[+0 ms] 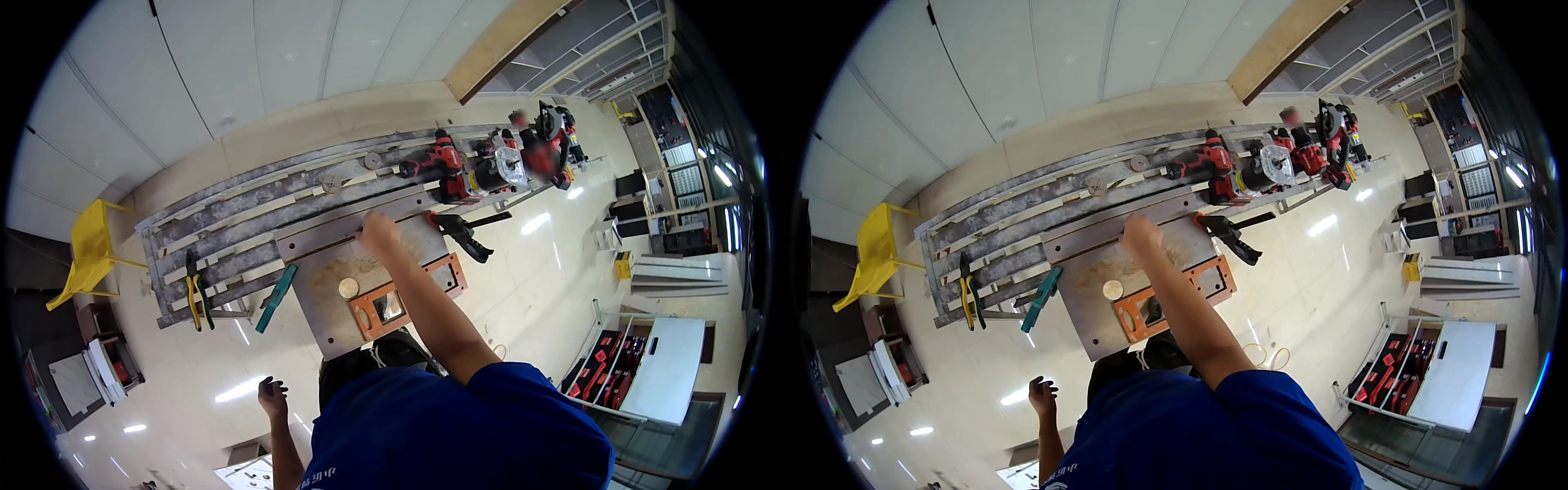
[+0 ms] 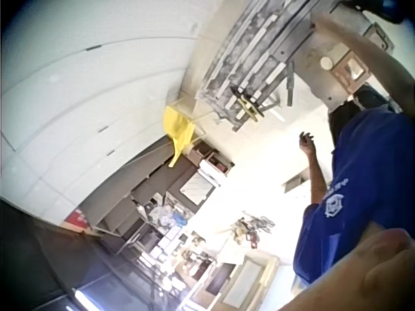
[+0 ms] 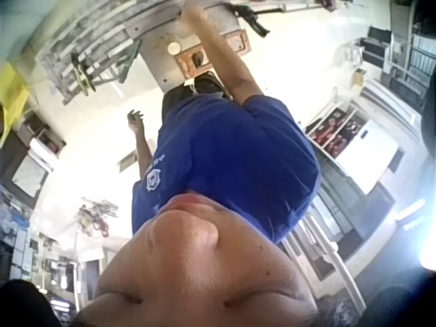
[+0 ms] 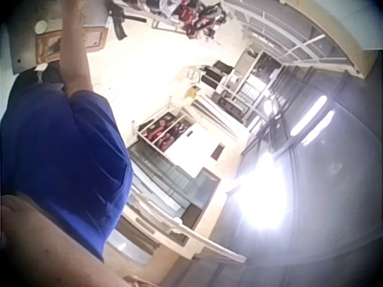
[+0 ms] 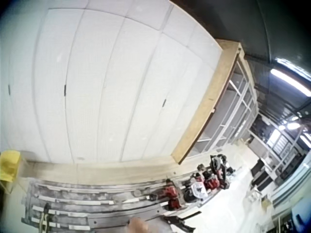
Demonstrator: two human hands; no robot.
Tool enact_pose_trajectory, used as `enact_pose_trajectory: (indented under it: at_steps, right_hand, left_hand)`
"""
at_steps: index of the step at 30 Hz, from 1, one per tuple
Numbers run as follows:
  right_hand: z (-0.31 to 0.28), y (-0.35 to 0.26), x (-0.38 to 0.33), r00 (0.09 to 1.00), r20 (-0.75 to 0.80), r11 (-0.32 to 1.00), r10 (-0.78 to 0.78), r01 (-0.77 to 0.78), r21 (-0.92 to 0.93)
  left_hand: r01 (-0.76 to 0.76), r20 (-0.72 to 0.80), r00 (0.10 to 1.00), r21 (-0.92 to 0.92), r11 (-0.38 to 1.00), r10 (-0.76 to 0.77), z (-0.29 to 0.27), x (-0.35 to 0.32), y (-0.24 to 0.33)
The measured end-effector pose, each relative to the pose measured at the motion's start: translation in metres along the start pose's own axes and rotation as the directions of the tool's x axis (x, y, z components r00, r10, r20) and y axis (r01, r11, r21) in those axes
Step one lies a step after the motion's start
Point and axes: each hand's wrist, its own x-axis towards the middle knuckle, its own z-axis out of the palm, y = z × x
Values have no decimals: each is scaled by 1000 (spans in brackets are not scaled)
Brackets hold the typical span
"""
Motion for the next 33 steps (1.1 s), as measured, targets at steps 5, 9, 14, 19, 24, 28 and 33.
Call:
enact_pose_trajectory:
  at_steps: [5, 9, 14, 19, 24, 28, 33]
  right_hand:
    - [7, -5, 12, 996, 65, 996, 57, -52, -69]
    - [15, -9, 14, 996, 36, 995, 87, -85, -49]
    - [29, -10, 12, 996, -65, 998, 68, -68, 7]
    - [25, -6, -7, 991, -101, 995, -90, 86, -47]
    - [46, 32, 15, 925, -244, 927, -292, 336, 167]
    - [36, 37, -11, 898, -319, 785, -302, 424, 451]
    - [26, 65, -70, 890, -313, 756, -332, 449, 476]
  left_hand:
    - [15, -1, 1000, -17, 1000, -15, -3, 8, -14]
    - [12, -18, 1000, -63, 998, -13, -9, 13, -27]
    - [50, -63, 997, -71, 996, -54, -14, 12, -38]
    - [-9, -45, 999, -95, 995, 5, -23, 10, -49]
    - [-89, -43, 995, -57, 994, 86, -21, 13, -20]
    - [-222, -65, 975, -183, 958, 214, -9, 26, 59]
    - [-640, -49, 767, -130, 758, 639, 24, 107, 258]
